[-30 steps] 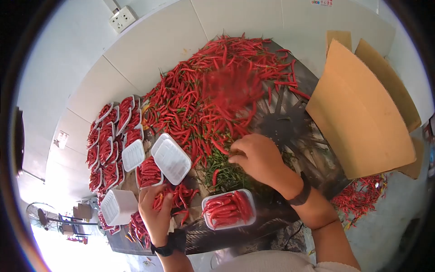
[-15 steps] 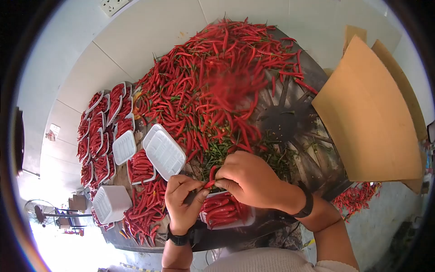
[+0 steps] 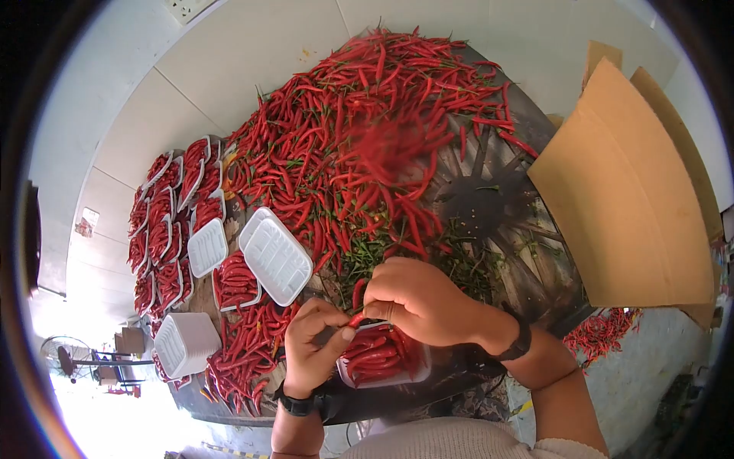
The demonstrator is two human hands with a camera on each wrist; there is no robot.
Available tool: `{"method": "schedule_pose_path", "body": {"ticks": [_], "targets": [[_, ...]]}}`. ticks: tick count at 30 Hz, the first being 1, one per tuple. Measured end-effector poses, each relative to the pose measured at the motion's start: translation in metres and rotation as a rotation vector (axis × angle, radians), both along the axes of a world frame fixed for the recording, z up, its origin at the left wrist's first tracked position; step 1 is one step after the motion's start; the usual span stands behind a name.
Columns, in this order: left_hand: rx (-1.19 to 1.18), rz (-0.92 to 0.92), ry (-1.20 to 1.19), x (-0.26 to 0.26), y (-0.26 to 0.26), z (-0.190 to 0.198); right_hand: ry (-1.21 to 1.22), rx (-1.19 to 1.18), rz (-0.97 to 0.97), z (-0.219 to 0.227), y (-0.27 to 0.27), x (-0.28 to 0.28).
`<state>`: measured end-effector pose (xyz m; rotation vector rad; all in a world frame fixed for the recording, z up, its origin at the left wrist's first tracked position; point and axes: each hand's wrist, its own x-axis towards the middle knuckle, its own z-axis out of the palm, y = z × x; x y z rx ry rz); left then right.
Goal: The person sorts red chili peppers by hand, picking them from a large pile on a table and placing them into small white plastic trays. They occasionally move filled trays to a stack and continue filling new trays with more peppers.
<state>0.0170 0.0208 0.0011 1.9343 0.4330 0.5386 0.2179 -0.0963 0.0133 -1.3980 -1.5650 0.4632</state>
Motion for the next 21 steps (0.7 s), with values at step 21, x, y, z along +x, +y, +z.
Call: {"method": "schedule_pose_path", "body": {"ticks": [21], "targets": [[-0.067,-0.082,0.008,0.002,-0.009,-0.002,0.178,-0.023,0.084,0.000,-0.004,-0.002]]}}
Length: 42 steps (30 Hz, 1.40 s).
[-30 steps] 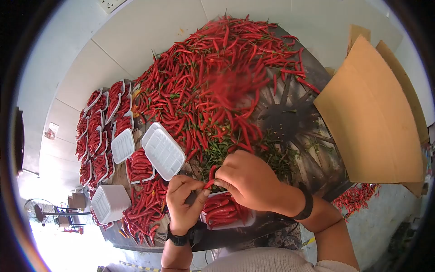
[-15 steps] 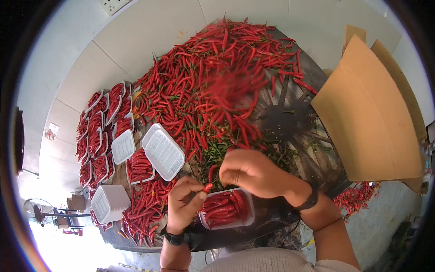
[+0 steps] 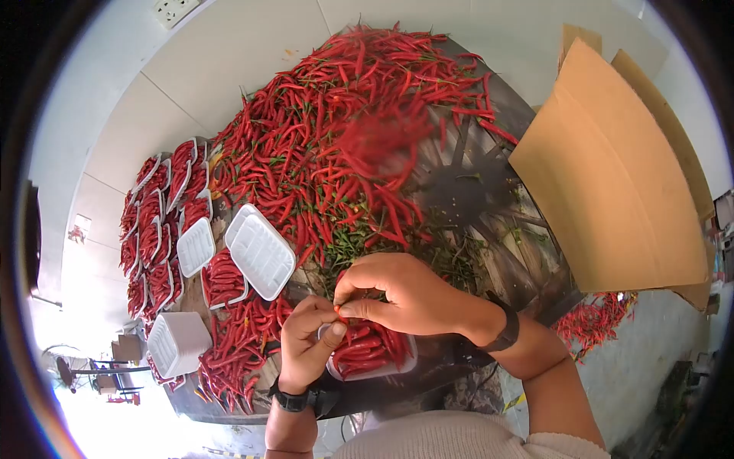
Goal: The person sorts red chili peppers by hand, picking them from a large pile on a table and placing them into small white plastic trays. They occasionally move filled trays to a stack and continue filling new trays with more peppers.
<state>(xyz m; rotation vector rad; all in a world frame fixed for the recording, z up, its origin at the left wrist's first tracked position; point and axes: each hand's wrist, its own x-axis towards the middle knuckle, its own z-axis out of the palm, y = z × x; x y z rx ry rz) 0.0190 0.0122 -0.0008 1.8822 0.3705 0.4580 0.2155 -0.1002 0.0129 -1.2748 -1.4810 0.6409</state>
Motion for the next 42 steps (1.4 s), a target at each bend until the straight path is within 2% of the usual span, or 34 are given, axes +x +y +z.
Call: {"method": "schedule_pose_path", "body": {"ticks": [7,9,11,13,14,17,19,21,23,25,26,28,29,31,38,42], "targets": [[0.021,-0.018,0.000,0.000,-0.001,-0.003,0.087,-0.074,0.031,0.012,-0.006,-0.002],[0.050,-0.025,-0.003,0.001,-0.001,-0.001,-0.002,-0.076,0.016,0.018,-0.009,0.005],[0.045,0.002,-0.016,0.001,0.000,0.000,0.022,-0.075,0.021,0.023,-0.013,0.014],[0.038,0.032,-0.031,0.000,0.000,-0.003,-0.041,-0.354,0.130,0.033,-0.019,0.022],[-0.019,0.079,-0.039,0.000,0.000,-0.006,-0.148,-0.399,0.160,0.032,-0.020,0.022],[-0.054,0.129,-0.063,-0.002,0.000,-0.012,-0.241,-0.305,0.244,0.013,-0.020,0.014],[-0.233,0.270,-0.077,-0.001,-0.005,-0.009,-0.251,-0.310,0.251,0.009,-0.019,0.008],[-0.251,0.284,-0.079,-0.002,-0.005,-0.011,-0.363,-0.303,0.267,0.007,-0.016,0.003],[-0.269,0.297,-0.082,-0.002,-0.004,-0.013,-0.376,-0.332,0.261,0.007,-0.015,0.002],[-0.178,0.332,-0.063,-0.002,-0.002,-0.014,-0.301,-0.305,0.183,0.006,-0.014,0.003],[-0.179,0.331,-0.060,-0.002,-0.002,-0.015,-0.299,-0.306,0.182,0.006,-0.012,0.004],[-0.206,0.353,-0.062,-0.003,-0.002,-0.017,-0.250,-0.163,0.001,0.005,-0.005,0.006],[-0.207,0.352,-0.061,-0.003,-0.003,-0.017,-0.249,-0.164,-0.001,0.001,-0.001,0.004],[-0.213,0.335,-0.040,-0.003,-0.003,-0.015,-0.416,0.048,-0.277,-0.017,0.006,0.002],[-0.175,0.335,-0.043,-0.001,-0.006,-0.018,-0.632,-0.032,-0.300,-0.027,0.017,0.005],[-0.161,0.404,-0.084,0.002,-0.007,-0.022,-0.704,-0.027,-0.324,-0.026,0.017,-0.002]]}}
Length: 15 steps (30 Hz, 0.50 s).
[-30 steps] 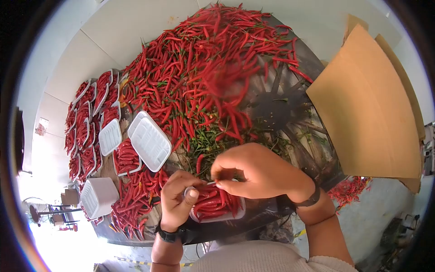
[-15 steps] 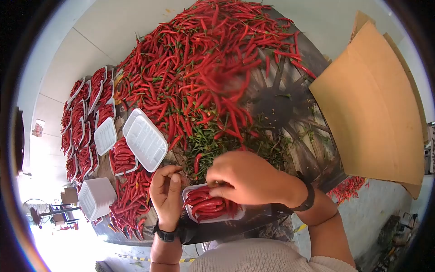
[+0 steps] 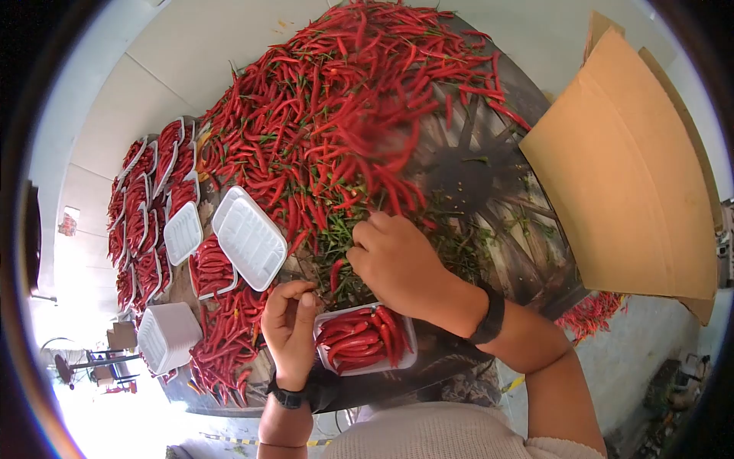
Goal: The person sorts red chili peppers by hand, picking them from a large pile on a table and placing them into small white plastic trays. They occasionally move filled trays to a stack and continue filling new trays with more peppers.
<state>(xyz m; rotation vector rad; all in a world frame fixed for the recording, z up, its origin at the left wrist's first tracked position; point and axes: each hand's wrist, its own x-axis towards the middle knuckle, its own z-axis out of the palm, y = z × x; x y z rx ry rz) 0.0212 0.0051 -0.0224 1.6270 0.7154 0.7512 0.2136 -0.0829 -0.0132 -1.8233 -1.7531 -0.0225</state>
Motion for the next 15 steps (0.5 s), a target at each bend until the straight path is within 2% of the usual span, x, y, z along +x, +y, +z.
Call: {"method": "schedule_pose_path", "body": {"ticks": [3,5,7,8,11,15], "targets": [[0.076,0.017,0.026,0.000,0.003,-0.003,-0.047,0.019,0.016,-0.002,-0.001,-0.001],[0.117,0.034,0.031,0.000,0.003,-0.002,0.033,0.171,0.003,0.002,-0.003,0.001],[0.276,0.073,0.014,0.002,0.005,0.001,0.044,0.267,0.024,0.006,-0.005,0.000],[0.310,-0.006,0.056,-0.003,0.007,0.000,0.055,0.352,0.039,0.009,-0.006,-0.001],[0.380,-0.031,0.020,-0.002,0.005,0.005,0.077,0.376,0.118,0.018,-0.012,-0.003],[0.351,-0.025,-0.027,-0.004,0.002,0.006,0.095,0.378,0.137,0.017,-0.012,-0.006]]}}
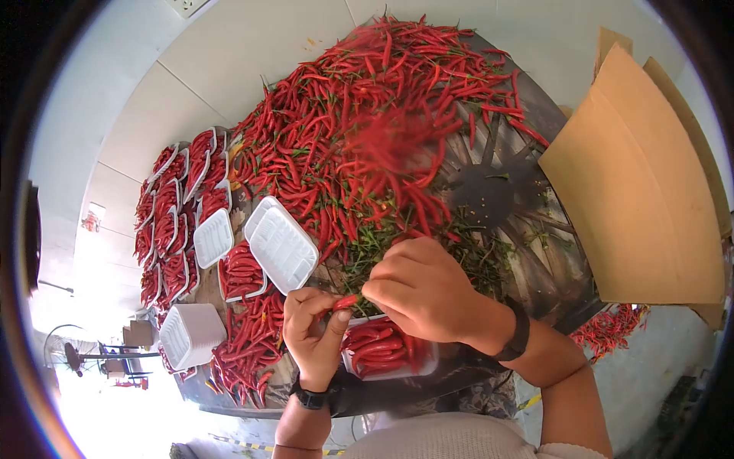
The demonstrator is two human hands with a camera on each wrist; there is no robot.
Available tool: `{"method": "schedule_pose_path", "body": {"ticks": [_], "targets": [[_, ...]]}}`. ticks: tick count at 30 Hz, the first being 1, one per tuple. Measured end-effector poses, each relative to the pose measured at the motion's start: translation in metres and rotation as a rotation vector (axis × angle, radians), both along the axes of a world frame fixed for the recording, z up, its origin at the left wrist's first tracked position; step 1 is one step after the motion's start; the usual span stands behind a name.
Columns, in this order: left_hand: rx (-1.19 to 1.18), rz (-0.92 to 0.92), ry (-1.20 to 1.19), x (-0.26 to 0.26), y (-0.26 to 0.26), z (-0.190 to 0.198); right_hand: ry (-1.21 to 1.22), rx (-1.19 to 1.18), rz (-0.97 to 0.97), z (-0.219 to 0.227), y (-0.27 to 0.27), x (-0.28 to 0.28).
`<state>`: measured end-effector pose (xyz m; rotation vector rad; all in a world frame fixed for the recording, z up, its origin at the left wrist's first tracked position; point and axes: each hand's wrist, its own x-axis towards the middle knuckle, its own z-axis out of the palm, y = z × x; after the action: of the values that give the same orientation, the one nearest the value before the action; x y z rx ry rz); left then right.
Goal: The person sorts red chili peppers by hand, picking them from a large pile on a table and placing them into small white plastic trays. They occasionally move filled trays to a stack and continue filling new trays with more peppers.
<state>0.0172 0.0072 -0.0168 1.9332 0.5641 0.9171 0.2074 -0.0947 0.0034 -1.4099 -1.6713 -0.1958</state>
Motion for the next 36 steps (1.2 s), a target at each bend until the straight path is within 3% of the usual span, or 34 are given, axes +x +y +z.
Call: {"method": "schedule_pose_path", "body": {"ticks": [13,21,25,27,28,30,31,32,36], "targets": [[0.010,-0.007,0.075,0.002,0.000,0.004,-0.055,-0.086,-0.010,0.005,-0.003,0.003],[-0.330,-0.182,0.041,0.000,0.002,0.009,0.184,-0.177,0.211,0.005,-0.001,0.012],[-0.372,-0.120,0.055,-0.004,0.007,0.007,0.269,-0.205,0.277,0.010,-0.004,0.016],[-0.640,-0.096,-0.068,-0.007,0.009,0.008,0.411,-0.229,0.121,0.010,-0.008,0.024],[-0.639,-0.094,-0.071,-0.008,0.010,0.009,0.376,-0.224,-0.029,0.011,-0.010,0.029],[-0.735,-0.185,-0.071,-0.010,0.011,0.013,0.098,-0.068,-0.448,0.011,-0.006,0.038],[-0.736,-0.183,-0.076,-0.010,0.012,0.011,0.055,-0.093,-0.566,0.013,-0.007,0.039],[-0.684,-0.230,-0.048,-0.010,0.012,0.008,0.051,-0.094,-0.564,0.016,-0.007,0.037],[-0.546,-0.328,0.022,-0.008,0.010,0.008,0.325,-0.194,-0.004,0.014,-0.005,0.019]]}}
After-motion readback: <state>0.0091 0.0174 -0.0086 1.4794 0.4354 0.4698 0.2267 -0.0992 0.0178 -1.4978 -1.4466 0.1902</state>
